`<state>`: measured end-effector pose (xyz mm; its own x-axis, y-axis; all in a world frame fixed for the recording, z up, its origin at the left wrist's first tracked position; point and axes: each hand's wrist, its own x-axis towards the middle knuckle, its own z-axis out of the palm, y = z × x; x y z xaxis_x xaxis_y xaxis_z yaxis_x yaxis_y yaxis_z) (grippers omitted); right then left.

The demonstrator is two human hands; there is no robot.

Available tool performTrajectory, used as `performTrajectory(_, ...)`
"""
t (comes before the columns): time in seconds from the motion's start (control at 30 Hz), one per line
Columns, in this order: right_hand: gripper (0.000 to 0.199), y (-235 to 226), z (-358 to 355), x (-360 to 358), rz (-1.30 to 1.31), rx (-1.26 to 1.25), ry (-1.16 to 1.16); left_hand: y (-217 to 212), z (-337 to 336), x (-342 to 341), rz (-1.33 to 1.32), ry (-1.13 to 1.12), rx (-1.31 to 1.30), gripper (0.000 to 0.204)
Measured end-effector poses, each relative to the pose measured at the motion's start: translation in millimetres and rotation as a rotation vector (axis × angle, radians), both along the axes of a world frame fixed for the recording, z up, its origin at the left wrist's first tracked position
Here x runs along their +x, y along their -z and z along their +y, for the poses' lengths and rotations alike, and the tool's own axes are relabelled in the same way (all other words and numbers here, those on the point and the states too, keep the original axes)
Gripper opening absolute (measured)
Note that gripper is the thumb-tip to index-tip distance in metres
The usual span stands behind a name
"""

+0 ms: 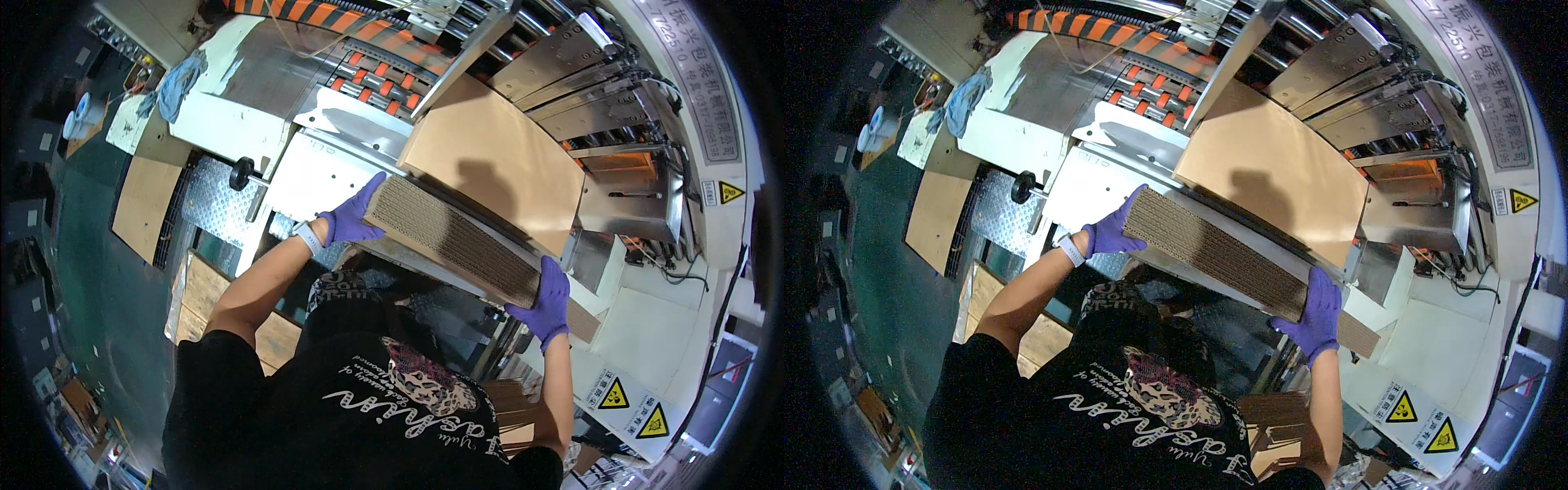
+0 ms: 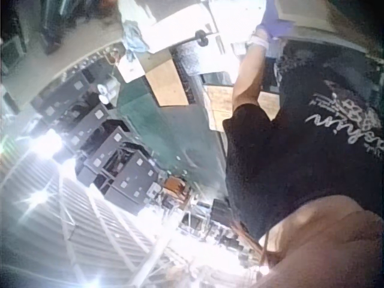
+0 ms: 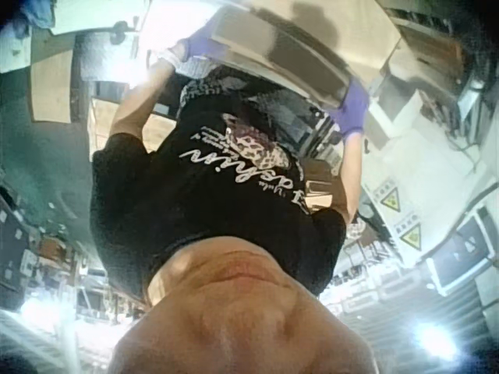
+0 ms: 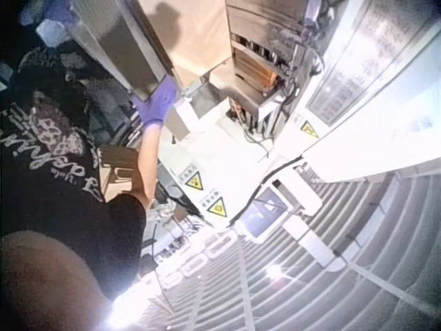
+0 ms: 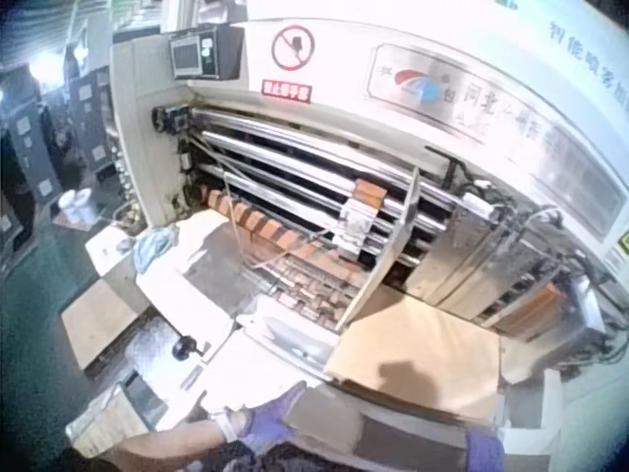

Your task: The person picks up stacks of corrugated cardboard sheets from a pile and feeds them into a processing machine one stack at a time.

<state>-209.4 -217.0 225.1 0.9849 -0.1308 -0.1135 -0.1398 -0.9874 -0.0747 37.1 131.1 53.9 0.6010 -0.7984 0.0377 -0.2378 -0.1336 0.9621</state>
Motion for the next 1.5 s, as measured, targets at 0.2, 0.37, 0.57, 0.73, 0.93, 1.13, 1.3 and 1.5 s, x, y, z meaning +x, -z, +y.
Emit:
performTrajectory(0.2,0.103,16.3,-1.8,-18.6,0.024,-0.071,0.067,25.6,-6.9,-15.7,-0.053,0.02,-0.003,0.099)
performTrajectory(0.37,0.091,12.0,-3.6,-20.5,0.053,-0.049,0.071,27.5,-4.1,-18.0,-0.187,0.02,0.146,0.093)
performTrajectory(0.57,0.087,19.5,5.3,-18.3,0.037,0.018,0.075,28.0,13.4,-16.4,-0.188,0.011,0.061,0.094)
performTrajectory(0.73,0.09,15.9,9.7,-15.5,0.012,-0.033,0.032,19.3,43.1,4.0,-0.358,0.215,0.942,0.101)
performTrajectory(0.93,0.097,22.6,6.7,-19.9,0.05,-0.036,0.09,69.3,139.8,-9.2,-0.144,0.182,1.157,0.083)
performTrajectory(1.13,0.102,25.9,1.2,-25.1,0.031,-0.136,-0.004,128.3,162.6,-55.3,0.012,0.149,1.05,0.086)
performTrajectory(1.3,0.103,21.8,4.9,-18.7,0.044,-0.119,0.009,238.9,186.2,-85.1,0.36,0.05,0.785,0.085)
performTrajectory(1.5,0.101,24.1,8.4,-26.5,0.035,-0.083,0.055,241.8,190.6,-88.1,0.197,0.196,0.973,0.085)
